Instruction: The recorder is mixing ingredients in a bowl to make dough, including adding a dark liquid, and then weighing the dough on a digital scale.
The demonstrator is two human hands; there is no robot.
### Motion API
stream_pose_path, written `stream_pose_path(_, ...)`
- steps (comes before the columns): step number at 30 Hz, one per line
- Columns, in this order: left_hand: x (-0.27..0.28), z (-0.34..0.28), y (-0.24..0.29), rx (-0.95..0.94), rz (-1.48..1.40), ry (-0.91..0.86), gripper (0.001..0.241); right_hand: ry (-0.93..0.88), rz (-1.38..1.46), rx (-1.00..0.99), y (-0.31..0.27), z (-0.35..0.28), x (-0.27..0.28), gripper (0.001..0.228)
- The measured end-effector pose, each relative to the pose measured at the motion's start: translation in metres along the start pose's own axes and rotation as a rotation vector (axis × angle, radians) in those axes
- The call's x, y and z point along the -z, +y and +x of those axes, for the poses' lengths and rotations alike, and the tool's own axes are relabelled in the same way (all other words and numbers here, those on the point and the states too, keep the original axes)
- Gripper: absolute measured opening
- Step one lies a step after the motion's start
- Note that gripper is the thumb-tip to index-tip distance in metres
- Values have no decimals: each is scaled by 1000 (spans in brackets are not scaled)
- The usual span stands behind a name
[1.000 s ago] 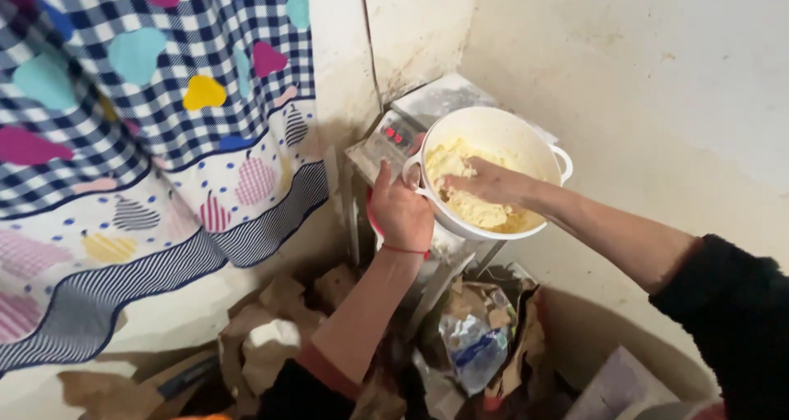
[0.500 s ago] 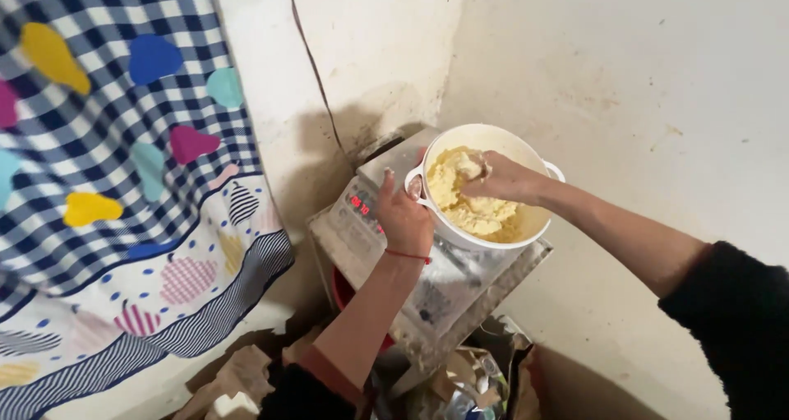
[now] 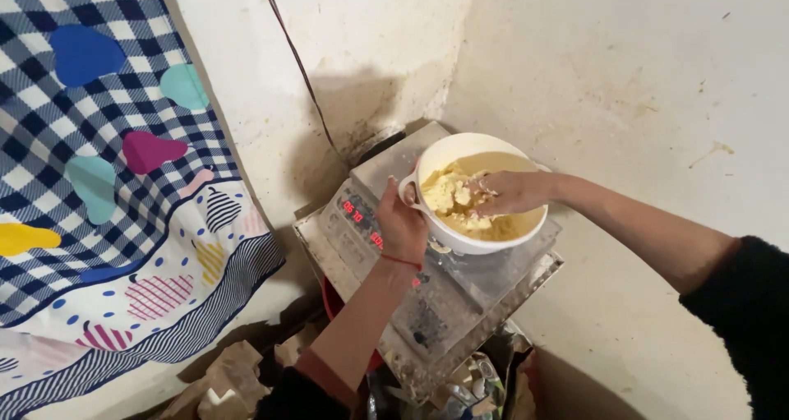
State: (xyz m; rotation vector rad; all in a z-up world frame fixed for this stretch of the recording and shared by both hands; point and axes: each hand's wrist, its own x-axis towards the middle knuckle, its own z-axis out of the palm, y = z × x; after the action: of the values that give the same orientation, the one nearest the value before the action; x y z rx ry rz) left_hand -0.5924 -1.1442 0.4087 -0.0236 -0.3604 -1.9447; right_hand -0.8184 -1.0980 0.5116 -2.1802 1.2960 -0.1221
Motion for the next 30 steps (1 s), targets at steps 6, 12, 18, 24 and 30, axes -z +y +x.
stream_pose_path(6,44,-5,21,-124,330,178,23,-11,-17,103,39,16,-4,55)
stream_pose_path(12,42,-119,50,-292,1020,-31,14,-145,-85,-367,-20,19,-11,80)
stream_pose_path(18,39,-180,60,-173,1339,-7,11,-88,65,-269,-9,35,-38,81)
stream_pose_path(24,44,-205,68,-117,1483,-65,12,-31,246,-442,-22,25,-26,68)
stream_pose_path(30,42,-224,78,-41,1610,-130,13,304,306,-292,-21,19,-9,63)
